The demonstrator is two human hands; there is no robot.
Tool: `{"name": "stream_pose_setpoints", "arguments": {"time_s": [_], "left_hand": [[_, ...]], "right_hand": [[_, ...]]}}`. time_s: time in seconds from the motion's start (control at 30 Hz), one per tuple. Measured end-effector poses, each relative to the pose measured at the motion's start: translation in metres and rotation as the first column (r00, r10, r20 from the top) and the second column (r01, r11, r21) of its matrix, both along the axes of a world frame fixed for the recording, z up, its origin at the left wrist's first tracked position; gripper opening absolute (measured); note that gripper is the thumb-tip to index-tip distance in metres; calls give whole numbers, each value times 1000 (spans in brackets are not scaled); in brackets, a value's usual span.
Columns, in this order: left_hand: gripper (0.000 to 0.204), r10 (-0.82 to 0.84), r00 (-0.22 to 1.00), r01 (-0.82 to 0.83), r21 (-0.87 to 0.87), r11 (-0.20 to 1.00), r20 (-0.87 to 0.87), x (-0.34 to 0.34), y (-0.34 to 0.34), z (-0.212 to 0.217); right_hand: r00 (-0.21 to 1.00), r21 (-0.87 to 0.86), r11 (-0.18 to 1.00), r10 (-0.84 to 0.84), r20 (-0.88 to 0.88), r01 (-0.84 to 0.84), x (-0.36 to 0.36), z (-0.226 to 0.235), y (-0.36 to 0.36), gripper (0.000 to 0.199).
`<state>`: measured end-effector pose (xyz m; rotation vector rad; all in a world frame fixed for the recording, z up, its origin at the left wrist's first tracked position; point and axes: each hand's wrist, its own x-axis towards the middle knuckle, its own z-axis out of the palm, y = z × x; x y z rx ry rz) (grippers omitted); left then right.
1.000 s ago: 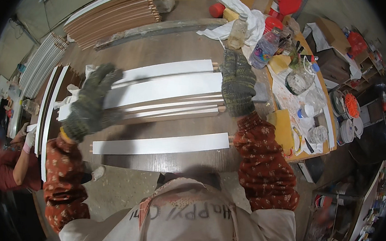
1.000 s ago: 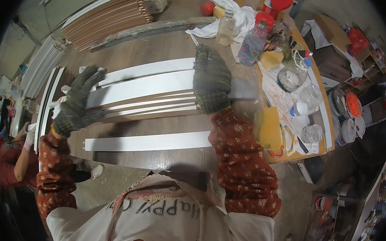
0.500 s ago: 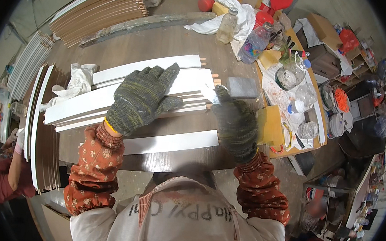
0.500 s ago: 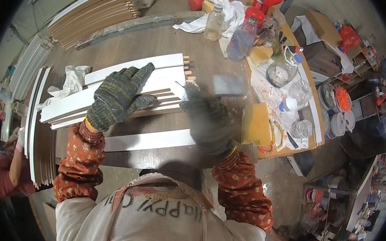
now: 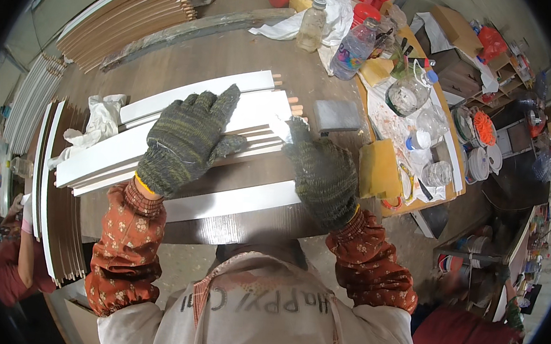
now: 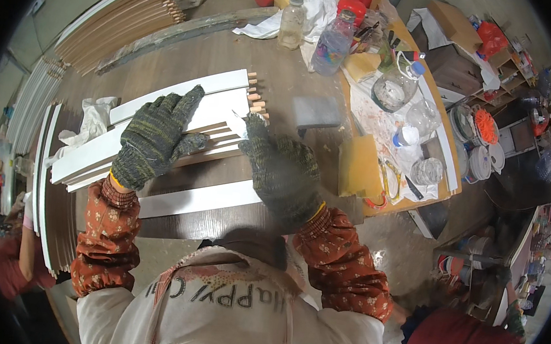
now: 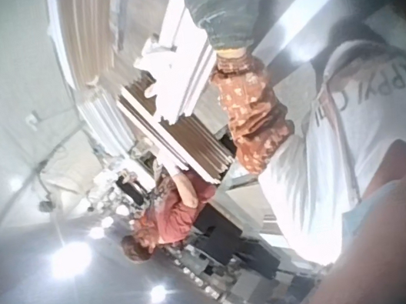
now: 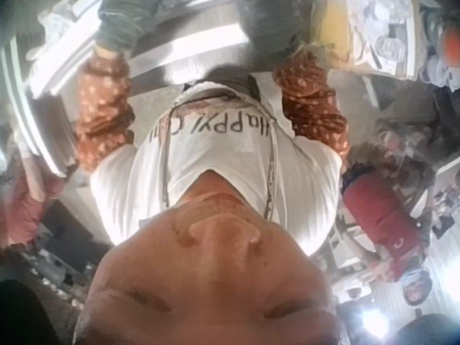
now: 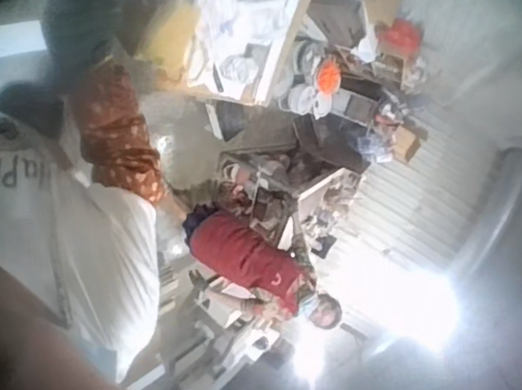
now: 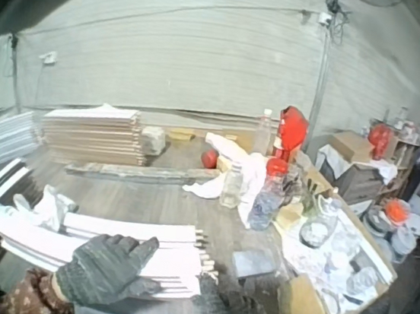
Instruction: The person prepares wood planks by applying glue to the dowels, wiping the surfaces with a cloth, and sanding the edges with a sanding block.
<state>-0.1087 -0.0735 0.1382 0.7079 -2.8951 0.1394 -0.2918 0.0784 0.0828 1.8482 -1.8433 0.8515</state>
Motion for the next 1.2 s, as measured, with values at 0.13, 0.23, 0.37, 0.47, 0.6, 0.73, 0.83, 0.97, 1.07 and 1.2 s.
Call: {"name": "stream_pose_setpoints", "arguments": {"time_s": [0.13, 0.23, 0.37, 0.47, 0.6, 0.73, 0.83, 0.97, 1.07, 1.2], "left_hand": [[76, 55, 997, -57, 23, 998, 49, -2, 3, 5], [76, 13, 1000, -13, -8, 1000, 6, 0, 1, 2], [75, -22, 999, 22, -16, 1000, -33, 3, -1, -1], [75, -9, 999, 9, -6, 1000, -31, 1, 3, 1], [74, 11, 1000, -11, 16, 1000, 14, -4, 3, 5], [74, -27, 998, 25, -41, 999, -50, 2, 1, -3], [72, -10, 999, 9, -33, 999, -49, 6, 4, -2], [68, -58, 995, 52, -70, 996, -87, 3, 1, -4], [66, -28, 997, 29, 7, 1000, -73, 4, -1, -4], [63, -215, 955, 164, -237, 958, -207, 10, 0, -10]], "right_hand": [[951, 134, 981, 95, 293, -140, -9, -3, 4, 52], [967, 125, 991, 24, 255, -57, -6, 0, 16, 50], [987, 50, 996, 66, 146, -74, -1, 7, -2, 50], [999, 109, 994, 9, 50, -14, -5, -2, 7, 50], [989, 15, 1000, 20, 148, -22, -16, -3, 21, 35], [528, 49, 995, 6, 849, -90, -14, 29, 28, 23], [-115, 147, 923, -200, 973, -356, -10, 39, 36, 34], [-386, -46, 954, -76, 919, -297, -3, 26, 45, 39], [-307, -178, 948, 93, 947, -262, 2, 18, 54, 35], [-389, -176, 968, 95, 916, -178, 14, 18, 58, 34]]}}
